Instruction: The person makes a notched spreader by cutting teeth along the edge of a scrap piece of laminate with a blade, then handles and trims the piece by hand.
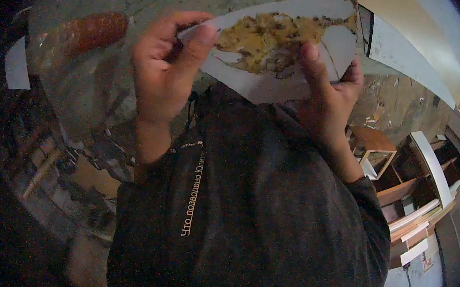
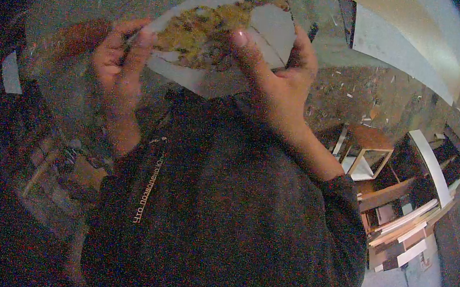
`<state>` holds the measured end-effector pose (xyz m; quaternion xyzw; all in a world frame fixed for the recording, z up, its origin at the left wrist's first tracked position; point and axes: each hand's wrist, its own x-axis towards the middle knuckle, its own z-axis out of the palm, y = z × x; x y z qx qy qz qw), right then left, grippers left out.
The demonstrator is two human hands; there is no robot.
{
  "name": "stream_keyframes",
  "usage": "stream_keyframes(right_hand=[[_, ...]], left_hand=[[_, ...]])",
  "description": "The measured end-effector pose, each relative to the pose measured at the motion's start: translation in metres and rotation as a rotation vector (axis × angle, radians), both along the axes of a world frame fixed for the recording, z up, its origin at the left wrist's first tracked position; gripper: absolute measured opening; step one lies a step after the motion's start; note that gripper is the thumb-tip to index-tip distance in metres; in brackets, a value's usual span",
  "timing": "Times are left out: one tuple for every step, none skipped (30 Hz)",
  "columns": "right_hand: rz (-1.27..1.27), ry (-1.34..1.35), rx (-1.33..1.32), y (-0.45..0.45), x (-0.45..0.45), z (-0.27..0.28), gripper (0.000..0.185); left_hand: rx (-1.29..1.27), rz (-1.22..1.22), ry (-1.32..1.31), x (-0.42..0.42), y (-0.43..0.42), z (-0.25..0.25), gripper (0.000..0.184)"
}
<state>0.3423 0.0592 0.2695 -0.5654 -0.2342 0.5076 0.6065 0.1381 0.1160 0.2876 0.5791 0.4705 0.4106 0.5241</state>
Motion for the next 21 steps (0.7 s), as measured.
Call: stream_keyframes(right_hand=[[-0.017, -0.02, 0.015, 0.001, -0.001, 0.0, 0.041], [-0.036, -0.041, 0.031, 0.002, -0.002, 0.0, 0.042], [-0.034, -0.116, 0.076, 0.004, -0.003, 0.0, 0.038], [-0.034, -0.195, 0.12, 0.003, -0.006, 0.001, 0.035], [-0.038, -0.278, 0.16, 0.003, -0.006, 0.002, 0.031], [-0.037, -0.296, 0.164, 0.002, -0.007, 0.004, 0.032], [-0.033, -0.312, 0.168, 0.001, -0.008, 0.006, 0.032], [-0.027, -0.327, 0.175, 0.001, -0.009, 0.007, 0.033], [-0.06, -0.339, 0.184, 0.001, -0.01, 0.005, 0.036], [-0.092, -0.349, 0.194, 0.002, -0.011, 0.001, 0.039], [-0.124, -0.358, 0.205, 0.003, -0.012, -0.001, 0.042], [-0.114, -0.388, 0.195, 0.002, -0.012, -0.001, 0.043], [-0.104, -0.417, 0.185, 0.002, -0.011, 0.0, 0.045], [-0.094, -0.446, 0.176, 0.001, -0.011, 0.0, 0.046], [-0.126, -0.511, 0.238, 0.001, -0.013, -0.005, 0.044], [-0.158, -0.576, 0.3, 0.0, -0.015, -0.014, 0.042], [-0.122, -0.625, 0.306, 0.0, -0.014, -0.016, 0.044], [-0.087, -0.674, 0.314, 0.0, -0.013, -0.017, 0.045], [0.016, -0.705, 0.266, 0.002, -0.003, -0.012, 0.049], [0.118, -0.735, 0.221, 0.004, 0.004, -0.007, 0.053], [0.163, -0.782, 0.217, 0.006, 0.007, -0.006, 0.058]], left_hand=[[-0.041, -0.003, 0.027, 0.001, -0.002, 0.002, 0.026], [-0.081, -0.008, 0.053, 0.003, -0.002, 0.002, 0.026], [-0.069, -0.011, 0.049, 0.001, -0.003, 0.001, 0.025], [-0.059, -0.016, 0.042, -0.003, -0.007, -0.002, 0.025], [-0.05, -0.026, 0.031, -0.003, -0.009, -0.004, 0.025], [-0.074, -0.016, 0.0, 0.001, -0.012, -0.001, 0.026], [-0.098, -0.004, -0.029, 0.004, -0.017, 0.004, 0.026], [-0.119, 0.01, -0.057, 0.006, -0.019, 0.007, 0.027], [-0.114, -0.016, -0.067, 0.005, -0.02, 0.004, 0.028], [-0.108, -0.041, -0.074, 0.001, -0.021, 0.0, 0.028], [-0.101, -0.067, -0.081, -0.003, -0.021, -0.003, 0.029], [-0.126, -0.047, -0.095, -0.002, -0.023, -0.004, 0.03], [-0.152, -0.027, -0.108, -0.001, -0.026, -0.003, 0.031], [-0.177, -0.007, -0.122, -0.001, -0.028, -0.003, 0.032], [-0.177, -0.007, -0.114, -0.001, -0.028, -0.003, 0.031], [-0.176, -0.007, -0.107, -0.002, -0.027, -0.004, 0.031], [-0.176, -0.005, -0.1, -0.002, -0.026, -0.005, 0.031], [-0.185, -0.035, -0.06, -0.005, -0.024, -0.004, 0.03], [-0.193, -0.065, -0.021, -0.01, -0.02, -0.003, 0.029], [-0.198, -0.094, 0.018, -0.013, -0.018, -0.003, 0.028], [-0.236, -0.098, -0.008, -0.013, -0.017, -0.005, 0.027]])
